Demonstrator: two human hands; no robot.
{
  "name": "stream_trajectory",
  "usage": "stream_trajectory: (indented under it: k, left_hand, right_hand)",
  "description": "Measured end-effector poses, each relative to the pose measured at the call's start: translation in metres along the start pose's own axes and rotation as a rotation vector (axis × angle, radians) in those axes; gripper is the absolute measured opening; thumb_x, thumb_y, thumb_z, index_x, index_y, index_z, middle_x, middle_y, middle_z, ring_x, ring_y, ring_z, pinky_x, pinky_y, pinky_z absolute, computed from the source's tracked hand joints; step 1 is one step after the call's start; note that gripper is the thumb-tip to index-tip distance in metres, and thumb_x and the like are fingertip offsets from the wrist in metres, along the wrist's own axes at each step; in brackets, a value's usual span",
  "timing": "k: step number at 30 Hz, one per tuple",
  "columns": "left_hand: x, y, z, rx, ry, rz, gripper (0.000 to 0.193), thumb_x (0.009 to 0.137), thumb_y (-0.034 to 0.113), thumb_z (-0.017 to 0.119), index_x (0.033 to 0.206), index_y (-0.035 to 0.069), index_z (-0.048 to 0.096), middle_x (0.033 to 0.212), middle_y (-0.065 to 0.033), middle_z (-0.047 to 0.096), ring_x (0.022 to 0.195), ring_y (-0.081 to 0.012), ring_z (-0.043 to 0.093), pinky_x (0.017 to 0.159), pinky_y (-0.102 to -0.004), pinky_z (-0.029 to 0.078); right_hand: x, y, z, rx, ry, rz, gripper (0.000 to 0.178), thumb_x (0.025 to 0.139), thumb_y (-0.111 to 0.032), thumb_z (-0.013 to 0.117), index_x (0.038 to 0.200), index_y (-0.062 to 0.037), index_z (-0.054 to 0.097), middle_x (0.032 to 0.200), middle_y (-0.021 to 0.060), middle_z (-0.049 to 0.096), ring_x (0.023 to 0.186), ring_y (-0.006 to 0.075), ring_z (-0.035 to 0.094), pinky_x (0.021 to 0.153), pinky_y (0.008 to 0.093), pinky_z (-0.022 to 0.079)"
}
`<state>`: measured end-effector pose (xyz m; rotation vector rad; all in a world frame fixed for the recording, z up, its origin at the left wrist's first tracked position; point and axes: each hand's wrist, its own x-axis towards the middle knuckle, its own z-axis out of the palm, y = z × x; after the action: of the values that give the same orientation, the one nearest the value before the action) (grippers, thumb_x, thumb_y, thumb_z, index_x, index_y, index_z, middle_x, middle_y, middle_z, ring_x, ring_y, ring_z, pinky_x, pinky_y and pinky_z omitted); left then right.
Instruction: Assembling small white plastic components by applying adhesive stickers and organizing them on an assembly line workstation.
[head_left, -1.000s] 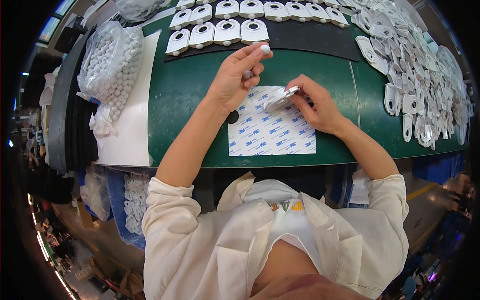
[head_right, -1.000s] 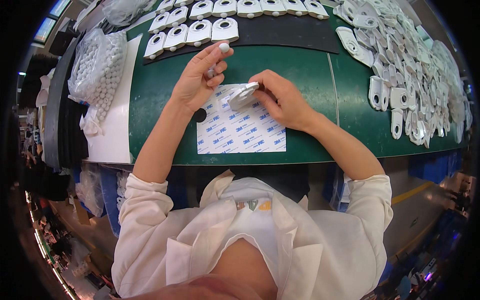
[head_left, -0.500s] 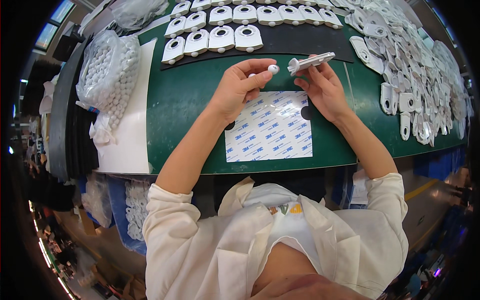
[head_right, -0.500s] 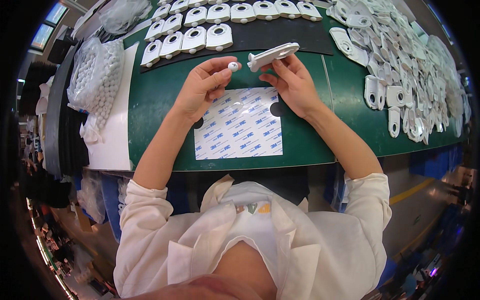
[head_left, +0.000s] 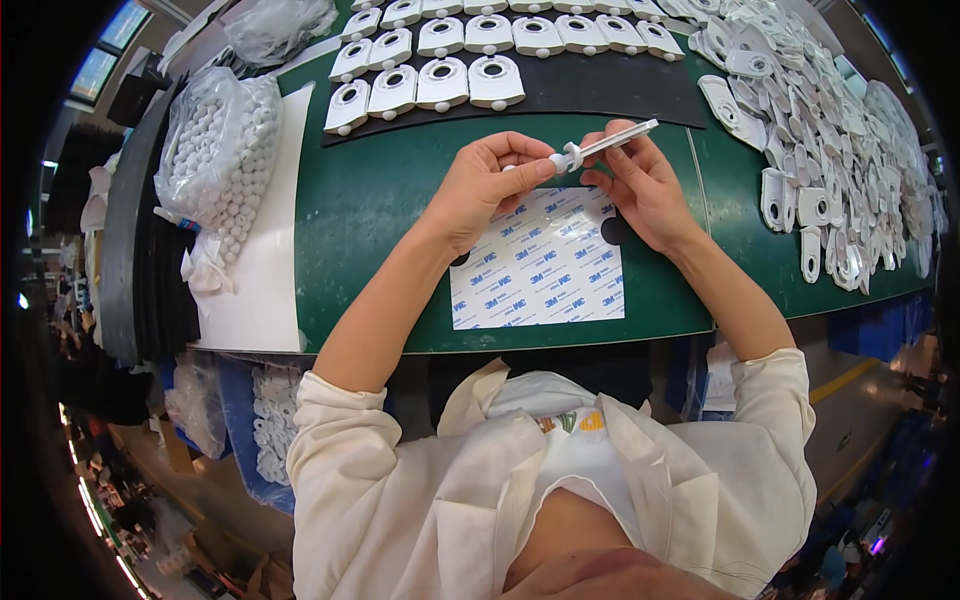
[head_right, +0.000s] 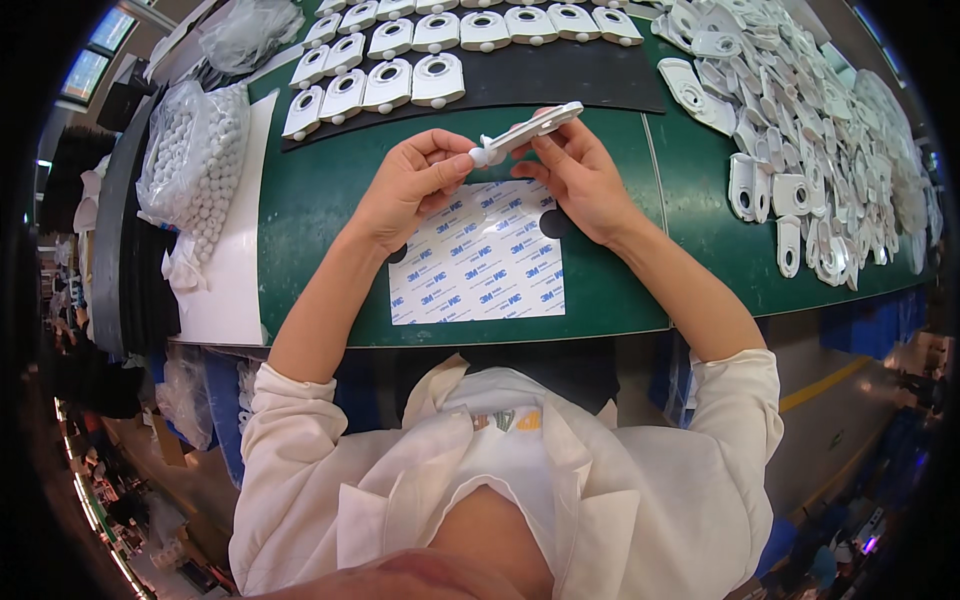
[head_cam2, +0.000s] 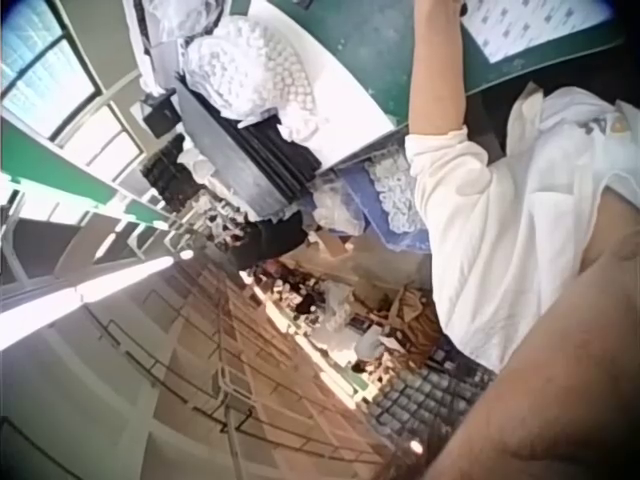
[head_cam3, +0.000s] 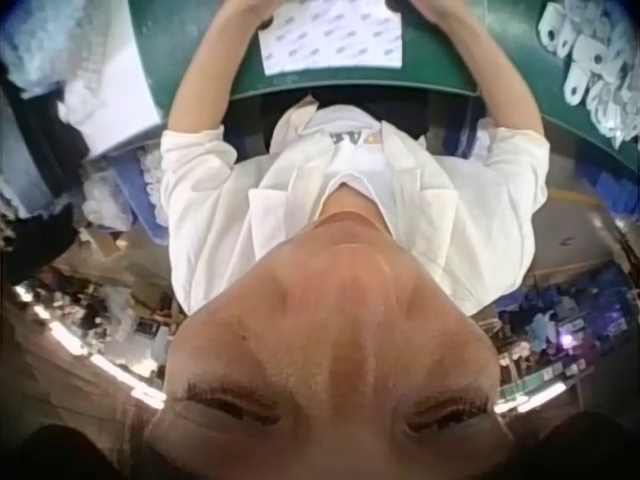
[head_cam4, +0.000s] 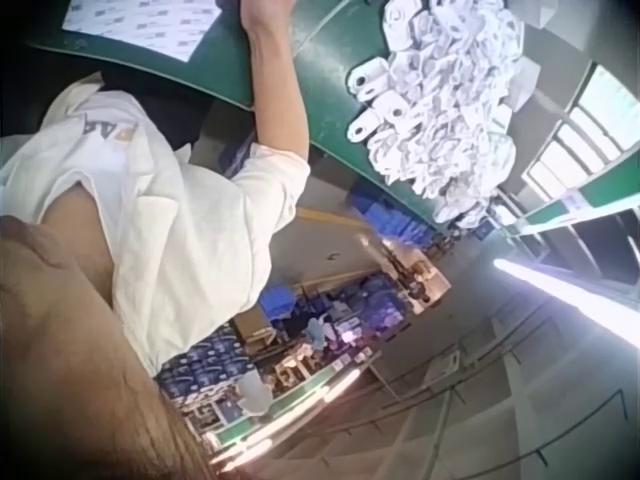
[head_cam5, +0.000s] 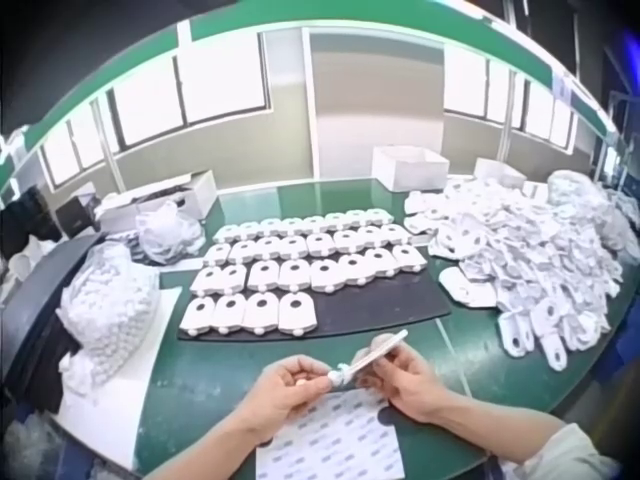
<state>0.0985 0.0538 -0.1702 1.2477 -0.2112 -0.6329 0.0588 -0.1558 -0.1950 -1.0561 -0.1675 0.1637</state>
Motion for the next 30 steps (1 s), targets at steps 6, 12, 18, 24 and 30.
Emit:
stream_trajectory:
  k: [6,12,18,24,30]
  left_hand:
    - [0.001,0.0,-0.001,0.094,0.009,-0.033,0.017,0.074,0.012,0.074,0.082,0.005,0.06,0.066,0.0025,0.056,0.052,-0.0016,0.043,0.045,-0.0159,0.03]
    - [0.003,-0.006,-0.004,0.223,-0.108,0.048,0.018,0.069,0.008,0.074,0.078,0.006,0.059,0.065,0.0026,0.054,0.054,-0.0021,0.043,0.045,-0.0163,0.03]
    - [0.005,-0.003,-0.005,-0.031,-0.088,-0.058,0.023,0.081,0.019,0.067,0.094,0.004,0.054,0.074,-0.0008,0.054,0.055,-0.0033,0.042,0.044,-0.016,0.028]
    - [0.007,0.002,-0.013,-0.364,0.039,-0.122,0.044,0.09,0.039,0.055,0.111,0.001,0.049,0.091,-0.0073,0.052,0.06,-0.0072,0.044,0.042,-0.0181,0.032]
    - [0.009,0.001,-0.015,-0.507,0.033,-0.127,0.038,0.089,0.024,0.054,0.117,0.0,0.046,0.098,-0.0082,0.052,0.068,-0.0124,0.049,0.052,-0.0219,0.04]
  right_hand:
    - [0.001,0.0,0.004,-0.07,-0.028,0.001,0.013,0.096,-0.017,0.045,0.108,-0.0112,0.044,0.103,0.0066,0.055,0.091,0.0138,0.054,0.08,0.0303,0.044]
    - [-0.001,-0.008,0.017,-0.232,-0.145,-0.126,0.011,0.096,-0.015,0.046,0.105,-0.0102,0.044,0.096,0.0083,0.056,0.083,0.0134,0.054,0.074,0.0277,0.045]
    - [0.026,-0.035,0.016,-0.489,-0.02,-0.258,0.027,0.093,-0.012,0.051,0.118,-0.0026,0.045,0.095,0.0054,0.059,0.078,0.0097,0.055,0.074,0.0251,0.045]
    - [0.082,-0.042,-0.016,-0.819,0.312,0.006,0.042,0.083,-0.024,0.064,0.117,-0.0006,0.054,0.08,0.0008,0.06,0.067,0.0063,0.049,0.06,0.0191,0.041]
    - [0.114,-0.021,-0.025,-0.834,0.291,0.043,0.034,0.083,-0.024,0.064,0.108,0.0006,0.061,0.08,0.002,0.06,0.066,0.0057,0.05,0.059,0.0194,0.042]
